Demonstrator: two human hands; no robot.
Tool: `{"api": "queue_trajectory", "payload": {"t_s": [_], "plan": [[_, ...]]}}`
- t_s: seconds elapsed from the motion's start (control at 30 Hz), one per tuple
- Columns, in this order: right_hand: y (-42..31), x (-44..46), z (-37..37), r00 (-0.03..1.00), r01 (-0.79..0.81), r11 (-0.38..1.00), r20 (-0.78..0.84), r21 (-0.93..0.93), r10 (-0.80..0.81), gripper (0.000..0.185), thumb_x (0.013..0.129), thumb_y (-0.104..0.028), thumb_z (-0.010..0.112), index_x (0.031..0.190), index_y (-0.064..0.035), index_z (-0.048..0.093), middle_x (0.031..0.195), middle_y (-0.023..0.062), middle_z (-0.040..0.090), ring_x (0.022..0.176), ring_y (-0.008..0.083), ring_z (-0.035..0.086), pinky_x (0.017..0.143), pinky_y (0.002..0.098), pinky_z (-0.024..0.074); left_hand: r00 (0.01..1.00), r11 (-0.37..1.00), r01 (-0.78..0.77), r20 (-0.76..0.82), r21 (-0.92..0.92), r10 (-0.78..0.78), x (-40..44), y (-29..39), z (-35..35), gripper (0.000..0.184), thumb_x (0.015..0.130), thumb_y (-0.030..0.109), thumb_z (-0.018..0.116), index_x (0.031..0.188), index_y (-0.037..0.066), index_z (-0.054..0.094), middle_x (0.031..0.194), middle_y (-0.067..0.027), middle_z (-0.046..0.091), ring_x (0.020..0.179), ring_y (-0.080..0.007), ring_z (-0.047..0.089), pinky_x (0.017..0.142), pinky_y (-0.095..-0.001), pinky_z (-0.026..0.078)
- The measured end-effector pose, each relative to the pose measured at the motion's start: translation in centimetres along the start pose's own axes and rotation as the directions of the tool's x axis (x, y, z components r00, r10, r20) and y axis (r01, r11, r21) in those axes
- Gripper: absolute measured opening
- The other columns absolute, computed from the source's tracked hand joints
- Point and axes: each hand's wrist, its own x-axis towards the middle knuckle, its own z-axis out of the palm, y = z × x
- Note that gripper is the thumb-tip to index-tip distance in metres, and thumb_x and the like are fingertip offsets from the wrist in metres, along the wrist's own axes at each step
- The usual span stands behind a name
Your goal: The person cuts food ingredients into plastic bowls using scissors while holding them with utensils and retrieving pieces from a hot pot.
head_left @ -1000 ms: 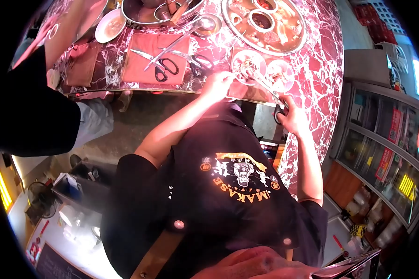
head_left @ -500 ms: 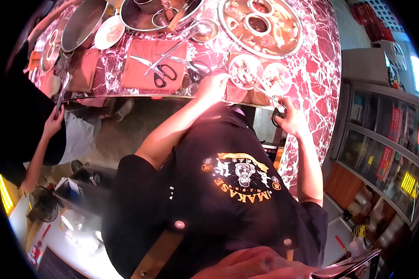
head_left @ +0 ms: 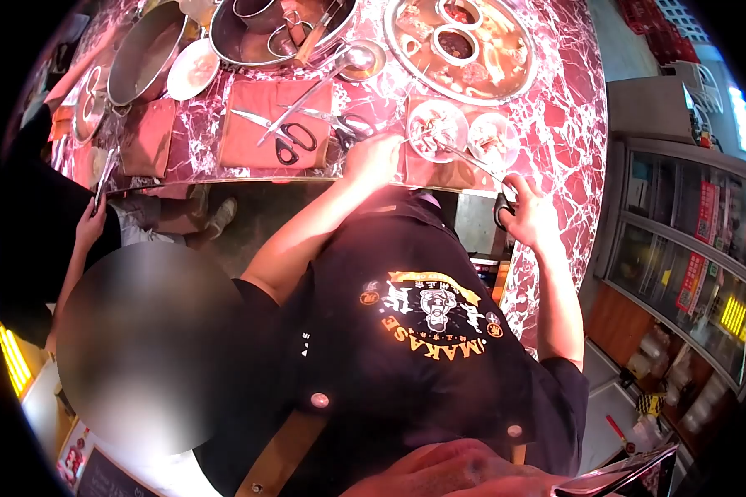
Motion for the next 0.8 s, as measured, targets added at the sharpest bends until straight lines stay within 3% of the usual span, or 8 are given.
{"api": "queue_trajectory", "payload": {"t_s": [0.2, 0.43, 0.47, 0.53, 0.63, 0.73, 0.77, 0.8], "plan": [[-3.0, 2.0, 1.4, 0.966, 0.146, 0.939, -0.159, -0.311, -0.203, 0.056, 0.074, -0.019, 0.073, 0.127, -0.0137, 0.056, 0.106, 0.0166, 0.061, 0.103, 0.0357, 0.063, 0.092, 0.0475, 0.0494, 0.988, 0.992, -0.069, 0.144, 0.102, 0.053, 1.0, 1.6, -0.2, 0.020, 0.092, 0.016, 0.055, 0.101, 0.006, 0.069, 0.094, -0.0168, 0.071, 0.088, -0.0377, 0.069, 0.076, -0.0486, 0.055], [-1.1, 4.7, 3.0, 0.945, 0.200, 0.934, -0.193, -0.297, -0.264, 0.044, 0.081, -0.010, 0.064, 0.125, -0.0172, 0.059, 0.102, 0.0147, 0.063, 0.100, 0.0348, 0.065, 0.086, 0.0467, 0.0532, 0.970, 0.972, -0.133, 0.225, 0.195, 0.088, 0.9, 2.0, -3.6, 0.019, 0.091, 0.016, 0.054, 0.097, 0.005, 0.069, 0.088, -0.0198, 0.070, 0.085, -0.0394, 0.068, 0.075, -0.0503, 0.053], [-0.8, 4.9, 3.0, 0.945, 0.207, 0.936, -0.188, -0.285, -0.266, 0.044, 0.082, -0.009, 0.063, 0.125, -0.0177, 0.059, 0.100, 0.0142, 0.064, 0.100, 0.0346, 0.065, 0.085, 0.0466, 0.0538, 0.974, 0.973, -0.156, 0.191, 0.169, 0.123, 0.5, 1.2, -4.0, 0.019, 0.091, 0.015, 0.055, 0.098, 0.004, 0.068, 0.090, -0.0209, 0.070, 0.087, -0.0390, 0.068, 0.075, -0.0493, 0.053], [-0.5, 5.1, 2.3, 0.962, 0.218, 0.952, -0.118, -0.217, -0.247, 0.046, 0.083, -0.010, 0.063, 0.128, -0.0177, 0.059, 0.100, 0.0156, 0.067, 0.094, 0.0347, 0.068, 0.081, 0.0460, 0.0550, 0.970, 0.991, -0.073, 0.238, 0.108, 0.045, -0.1, 2.8, -7.4, 0.020, 0.091, 0.015, 0.058, 0.101, 0.002, 0.069, 0.093, -0.0219, 0.070, 0.090, -0.0383, 0.068, 0.078, -0.0469, 0.053], [1.2, 5.8, 1.5, 0.970, 0.237, 0.967, -0.029, -0.096, -0.240, 0.048, 0.082, -0.010, 0.064, 0.129, -0.0168, 0.059, 0.104, 0.0173, 0.069, 0.093, 0.0350, 0.069, 0.081, 0.0451, 0.0549, 0.979, 0.999, 0.046, 0.195, 0.029, -0.051, -1.2, 2.6, -8.7, 0.022, 0.094, 0.014, 0.060, 0.107, -0.001, 0.068, 0.093, -0.0186, 0.072, 0.088, -0.0302, 0.071, 0.080, -0.0386, 0.054], [3.7, 6.1, -1.0, 0.977, 0.202, 0.979, 0.072, 0.012, -0.202, 0.047, 0.082, -0.014, 0.065, 0.128, -0.0157, 0.060, 0.107, 0.0182, 0.070, 0.096, 0.0341, 0.070, 0.083, 0.0443, 0.0547, 0.946, 0.909, 0.317, 0.163, -0.269, -0.282, -1.8, 1.4, -7.7, 0.021, 0.097, 0.012, 0.061, 0.112, -0.003, 0.067, 0.095, -0.0115, 0.074, 0.087, -0.0178, 0.070, 0.080, -0.0307, 0.053], [3.7, 5.8, -3.0, 0.981, 0.158, 0.985, 0.102, 0.072, -0.165, 0.045, 0.083, -0.017, 0.065, 0.127, -0.0155, 0.060, 0.106, 0.0182, 0.070, 0.098, 0.0332, 0.070, 0.085, 0.0446, 0.0546, 0.942, 0.870, 0.336, 0.149, -0.361, -0.302, -2.1, -0.7, -6.3, 0.020, 0.099, 0.008, 0.059, 0.114, -0.004, 0.066, 0.100, -0.0064, 0.072, 0.091, -0.0115, 0.066, 0.080, -0.0264, 0.051], [4.2, 5.7, -4.3, 0.983, 0.112, 0.985, 0.134, 0.131, -0.129, 0.043, 0.084, -0.020, 0.066, 0.126, -0.0154, 0.060, 0.106, 0.0182, 0.070, 0.100, 0.0324, 0.070, 0.086, 0.0449, 0.0545, 0.956, 0.837, 0.276, 0.046, -0.473, -0.290, -1.9, -0.6, -5.6, 0.022, 0.097, 0.014, 0.060, 0.112, -0.001, 0.068, 0.094, -0.0138, 0.073, 0.083, -0.0187, 0.069, 0.078, -0.0315, 0.053]]}}
